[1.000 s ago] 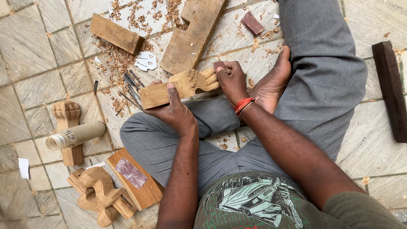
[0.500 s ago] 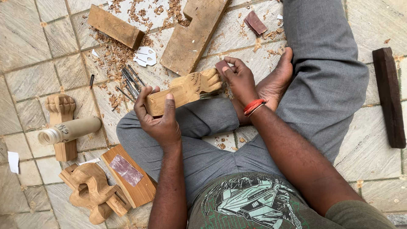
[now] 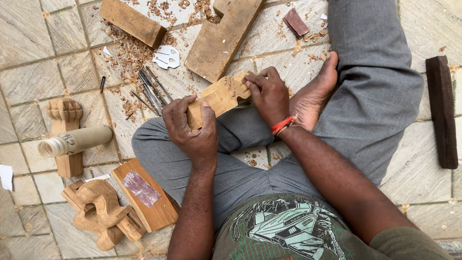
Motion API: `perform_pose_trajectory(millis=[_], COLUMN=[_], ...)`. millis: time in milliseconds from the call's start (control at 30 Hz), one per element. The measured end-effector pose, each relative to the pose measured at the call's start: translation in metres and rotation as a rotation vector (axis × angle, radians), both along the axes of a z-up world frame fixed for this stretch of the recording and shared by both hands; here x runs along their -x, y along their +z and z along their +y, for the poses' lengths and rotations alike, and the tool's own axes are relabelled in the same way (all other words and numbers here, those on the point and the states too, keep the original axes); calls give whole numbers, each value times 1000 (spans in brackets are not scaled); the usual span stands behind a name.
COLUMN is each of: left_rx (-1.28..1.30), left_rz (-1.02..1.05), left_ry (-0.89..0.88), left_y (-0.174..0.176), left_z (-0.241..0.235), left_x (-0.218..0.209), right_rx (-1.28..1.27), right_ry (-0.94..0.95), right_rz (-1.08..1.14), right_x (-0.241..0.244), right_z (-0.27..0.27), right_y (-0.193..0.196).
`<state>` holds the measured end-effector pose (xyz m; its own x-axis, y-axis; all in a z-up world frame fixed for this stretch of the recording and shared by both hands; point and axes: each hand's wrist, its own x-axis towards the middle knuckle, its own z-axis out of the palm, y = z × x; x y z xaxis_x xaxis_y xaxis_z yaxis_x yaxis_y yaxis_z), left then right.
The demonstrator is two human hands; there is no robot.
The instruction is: The person sits cross-legged on a tiled floor and carves a small wooden piece using a chisel and mallet. They repeatedly strike the chisel to shape the wood, occasionally rotating the piece to access different angles. Wood shavings accumulate on the floor around the work area.
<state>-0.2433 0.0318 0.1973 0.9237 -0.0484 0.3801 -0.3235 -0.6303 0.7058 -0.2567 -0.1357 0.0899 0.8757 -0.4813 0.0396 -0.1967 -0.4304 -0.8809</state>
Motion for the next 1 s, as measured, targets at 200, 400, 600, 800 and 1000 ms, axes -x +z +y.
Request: perform_pose_trajectory(millis=[200,400,600,800,1000], left_rx=[-90,-188,-550,-818,-902], left_rz=[-64,478,298,271,404], left_ry=[13,-13,-220,-313,-374], left_y=[-1,-20,-67,-90,-105], left_z=[5,14,4,-44,-62], left_x=[-3,-11,-17,-27,-29], right_rx=[63,-119,-222,-116,402], right_ry=[85,-81,-165,-88,58], right_rz=[71,29,-63,-77,-15], right_x=[0,-13,-16,3,8], right_z=[0,-18,-52,-48,-18], right_y=[-5,-11,-37,-26,-10])
